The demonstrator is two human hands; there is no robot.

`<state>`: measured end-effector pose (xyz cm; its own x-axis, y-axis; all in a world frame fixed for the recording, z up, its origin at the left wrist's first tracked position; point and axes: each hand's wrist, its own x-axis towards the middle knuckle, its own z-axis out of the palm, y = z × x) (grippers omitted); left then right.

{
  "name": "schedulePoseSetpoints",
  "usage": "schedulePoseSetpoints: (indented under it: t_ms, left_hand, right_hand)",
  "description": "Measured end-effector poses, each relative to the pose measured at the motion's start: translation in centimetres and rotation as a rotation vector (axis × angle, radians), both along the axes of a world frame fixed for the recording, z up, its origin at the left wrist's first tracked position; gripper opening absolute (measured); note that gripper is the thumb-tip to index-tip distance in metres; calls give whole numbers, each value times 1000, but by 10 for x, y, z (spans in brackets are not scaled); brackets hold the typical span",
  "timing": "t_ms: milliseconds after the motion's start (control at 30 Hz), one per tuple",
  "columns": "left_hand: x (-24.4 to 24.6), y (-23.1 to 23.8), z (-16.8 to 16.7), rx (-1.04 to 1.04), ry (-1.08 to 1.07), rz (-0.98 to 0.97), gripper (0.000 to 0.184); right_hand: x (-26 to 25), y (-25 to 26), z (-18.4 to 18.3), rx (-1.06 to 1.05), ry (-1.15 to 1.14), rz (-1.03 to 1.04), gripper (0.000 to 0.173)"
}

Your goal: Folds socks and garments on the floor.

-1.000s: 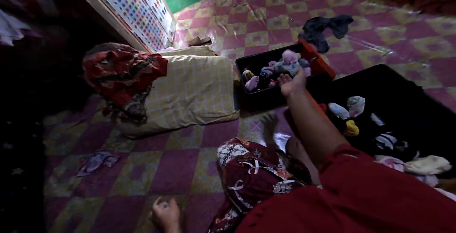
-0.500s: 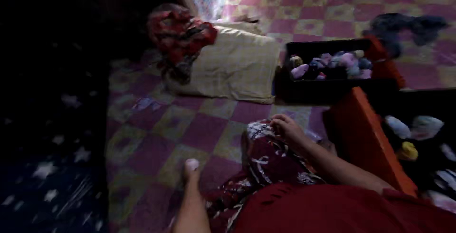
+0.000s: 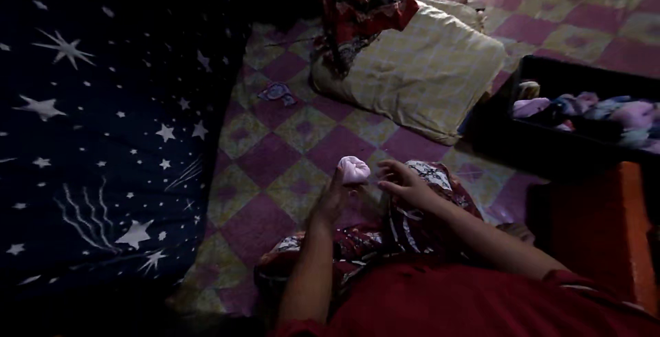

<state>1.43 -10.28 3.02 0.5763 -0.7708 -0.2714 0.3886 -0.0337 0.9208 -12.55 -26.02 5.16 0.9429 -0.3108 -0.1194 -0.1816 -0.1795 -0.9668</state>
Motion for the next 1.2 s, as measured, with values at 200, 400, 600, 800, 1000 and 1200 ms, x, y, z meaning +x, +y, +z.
schedulePoseSetpoints:
  t_ms: [200, 400, 600, 800, 1000, 1200]
  left_hand:
    - [-15, -10, 25, -35, 77, 15, 57]
    - [-24, -13, 37, 139, -147, -13, 51]
    - [-11, -4, 13, 109, -357, -105, 51]
    - [16, 11, -19, 376, -293, 144, 40]
    - [49, 12, -62, 688, -380, 211, 44]
    - [94, 32, -103, 887, -611, 447, 76]
  right_hand:
    - [9, 6, 16, 116, -3, 0, 46]
    - [0, 1, 15, 213, -38, -1, 33]
    - [-33, -47, 36, 497, -172, -534, 19]
    - [-125, -152, 57, 594, -834, -1396, 36]
    - [-108, -124, 23, 685, -353, -1527, 42]
    - [-17, -80, 4, 608, 28, -1015, 33]
